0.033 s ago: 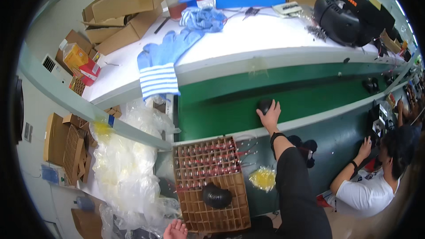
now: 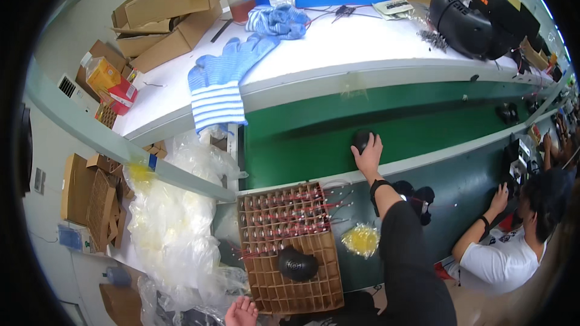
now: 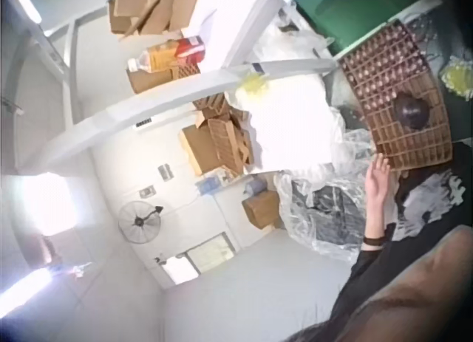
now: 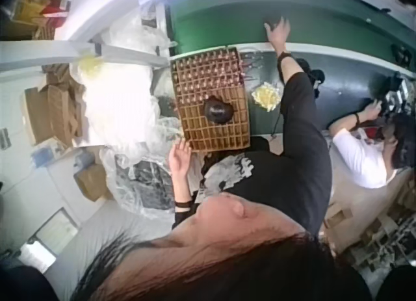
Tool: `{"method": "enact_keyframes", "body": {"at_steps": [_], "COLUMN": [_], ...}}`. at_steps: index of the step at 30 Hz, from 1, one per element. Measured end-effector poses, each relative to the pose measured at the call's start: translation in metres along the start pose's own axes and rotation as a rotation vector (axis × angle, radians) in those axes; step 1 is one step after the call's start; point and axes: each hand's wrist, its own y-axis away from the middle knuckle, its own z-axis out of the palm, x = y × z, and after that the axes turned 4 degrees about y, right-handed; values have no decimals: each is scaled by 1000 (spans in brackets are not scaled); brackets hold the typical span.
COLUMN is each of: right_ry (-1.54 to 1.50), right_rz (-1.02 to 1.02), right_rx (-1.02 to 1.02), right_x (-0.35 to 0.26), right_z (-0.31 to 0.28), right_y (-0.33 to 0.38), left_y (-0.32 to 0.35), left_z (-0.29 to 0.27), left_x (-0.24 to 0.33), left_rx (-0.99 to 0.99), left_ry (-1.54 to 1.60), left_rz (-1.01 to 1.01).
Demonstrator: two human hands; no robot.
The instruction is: The recorder is assembling small electronic components, fitting plastic housings and sensors together on a factory assembly line.
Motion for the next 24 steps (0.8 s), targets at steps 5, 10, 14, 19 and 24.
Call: {"method": "enact_keyframes", "body": {"at_steps": [5,10,14,19,24], "right_ry": [-647,-406,-163,-622,-1665], "right_rz": [-508,-854,-724,-251,852], "right_rx": [-658,-930,-986,-1118,-1855], "right_x": [-103,-137,-136,-137,-163], "right_z": [-115,-221,-219,-238,-274], "right_y": [73,219,257,253,251], "left_y": [-25,-39,-47,-59,-50], "left_z": [-6,20,28,11,24], "left_x": [6,11,17,29,7], "left_rx": [-135,-165,-237,-292,-539], "left_ry": [17,-30,-42,-166,-276], "left_rz": [2,-19,-38,28,194]}}
